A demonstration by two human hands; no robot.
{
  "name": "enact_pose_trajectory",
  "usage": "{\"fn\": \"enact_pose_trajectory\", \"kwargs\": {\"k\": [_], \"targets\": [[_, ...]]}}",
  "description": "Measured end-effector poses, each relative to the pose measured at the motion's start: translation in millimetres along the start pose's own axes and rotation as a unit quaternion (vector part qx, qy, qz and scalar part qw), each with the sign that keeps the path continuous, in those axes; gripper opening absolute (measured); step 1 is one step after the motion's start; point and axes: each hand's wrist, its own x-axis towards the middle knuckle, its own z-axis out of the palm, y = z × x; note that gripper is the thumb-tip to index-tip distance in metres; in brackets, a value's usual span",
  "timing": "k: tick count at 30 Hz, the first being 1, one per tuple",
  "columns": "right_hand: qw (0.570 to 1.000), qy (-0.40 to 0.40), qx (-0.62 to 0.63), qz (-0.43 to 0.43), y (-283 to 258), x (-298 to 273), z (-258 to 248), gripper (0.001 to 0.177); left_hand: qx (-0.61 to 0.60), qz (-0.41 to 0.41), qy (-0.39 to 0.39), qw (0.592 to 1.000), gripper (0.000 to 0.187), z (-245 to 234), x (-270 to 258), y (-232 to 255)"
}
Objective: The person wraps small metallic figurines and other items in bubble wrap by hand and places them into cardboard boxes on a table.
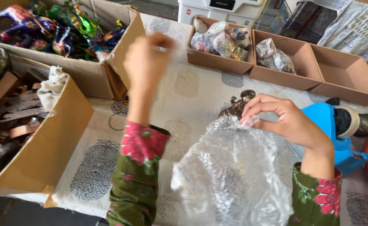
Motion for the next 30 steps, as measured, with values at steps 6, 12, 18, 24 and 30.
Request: {"fn": "enact_pose_trajectory", "kwargs": {"k": [6,12,18,24,30], "targets": [[1.000,0.011,0.012,-0.017,8.2,1.7,-5.2,0.012,0.162,0.047,0.106,0.980,0.011,-56.2,27.1,-66.7],[0.999,0.035,-0.007,-0.025,10.8,-4.9,-10.9,0.015,0.593,0.154,0.016,0.790,0.008,-65.6,78.1,-140.6],[0.999,0.043,-0.021,-0.010,5.1,-8.0,-15.6,0.020,0.544,0.196,-0.143,0.803,0.007,-85.6,45.3,-109.7],[0.997,0.060,-0.047,-0.023,1.8,-10.7,-17.6,0.020,0.435,0.141,-0.200,0.867,0.016,-86.2,21.9,-100.9],[0.993,0.100,-0.066,0.020,10.6,-5.8,-12.6,0.019,0.399,0.180,-0.086,0.895,0.047,-72.9,-24.8,50.6]]}}
